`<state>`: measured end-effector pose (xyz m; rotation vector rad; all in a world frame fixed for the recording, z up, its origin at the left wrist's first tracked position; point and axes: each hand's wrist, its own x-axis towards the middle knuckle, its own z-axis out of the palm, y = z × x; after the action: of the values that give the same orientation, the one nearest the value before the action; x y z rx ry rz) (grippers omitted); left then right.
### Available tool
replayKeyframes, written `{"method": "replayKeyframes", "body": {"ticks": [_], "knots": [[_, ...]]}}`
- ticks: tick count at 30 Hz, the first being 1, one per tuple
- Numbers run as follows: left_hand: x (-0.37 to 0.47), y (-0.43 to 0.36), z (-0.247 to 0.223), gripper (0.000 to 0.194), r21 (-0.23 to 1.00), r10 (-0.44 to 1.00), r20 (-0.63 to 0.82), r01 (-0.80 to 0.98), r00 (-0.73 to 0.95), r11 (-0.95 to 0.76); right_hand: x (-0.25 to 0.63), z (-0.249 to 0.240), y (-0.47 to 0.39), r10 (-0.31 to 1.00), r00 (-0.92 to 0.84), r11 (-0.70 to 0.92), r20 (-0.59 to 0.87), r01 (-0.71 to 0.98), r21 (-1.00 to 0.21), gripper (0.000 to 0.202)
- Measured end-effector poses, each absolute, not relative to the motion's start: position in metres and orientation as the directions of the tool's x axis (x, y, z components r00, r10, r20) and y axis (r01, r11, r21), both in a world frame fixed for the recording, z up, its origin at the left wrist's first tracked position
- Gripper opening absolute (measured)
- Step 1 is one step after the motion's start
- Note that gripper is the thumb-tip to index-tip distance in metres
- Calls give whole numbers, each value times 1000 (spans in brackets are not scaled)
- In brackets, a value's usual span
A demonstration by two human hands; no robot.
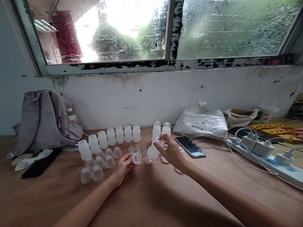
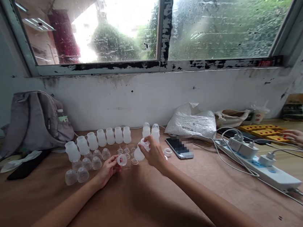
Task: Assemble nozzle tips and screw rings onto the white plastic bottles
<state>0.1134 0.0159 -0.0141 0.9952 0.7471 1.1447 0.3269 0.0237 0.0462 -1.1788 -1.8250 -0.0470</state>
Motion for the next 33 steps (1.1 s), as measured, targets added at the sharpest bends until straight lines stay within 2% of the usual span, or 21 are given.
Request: {"method": "replayKeyframes", "body": {"ticks": [7,13,18,22,27,30,33], "knots": [[114,15,-13,26,929,954,49,-364,294,64,325,29,-6,763,-160,567,627,631,-529,31],[115,15,-12,26,933,958,12,-347,286,92,326,11,-8,849,-242,519,469,545,-659,61],[114,15,-13,24,934,958,27,-349,284,77,322,1,-11,886,-219,456,410,577,-678,56],[115,14,-12,26,936,952,37,-344,304,74,319,6,-12,828,-298,546,475,622,-561,47],[116,12,-8,30,951,953,38,-304,299,57,320,8,-13,788,-310,561,532,719,-411,46],[117,11,-7,29,961,953,61,-275,295,24,322,9,-14,721,-379,616,580,734,-287,38],[117,10,-8,30,969,953,74,-248,294,2,324,11,-14,682,-421,643,598,735,-215,36]]}}
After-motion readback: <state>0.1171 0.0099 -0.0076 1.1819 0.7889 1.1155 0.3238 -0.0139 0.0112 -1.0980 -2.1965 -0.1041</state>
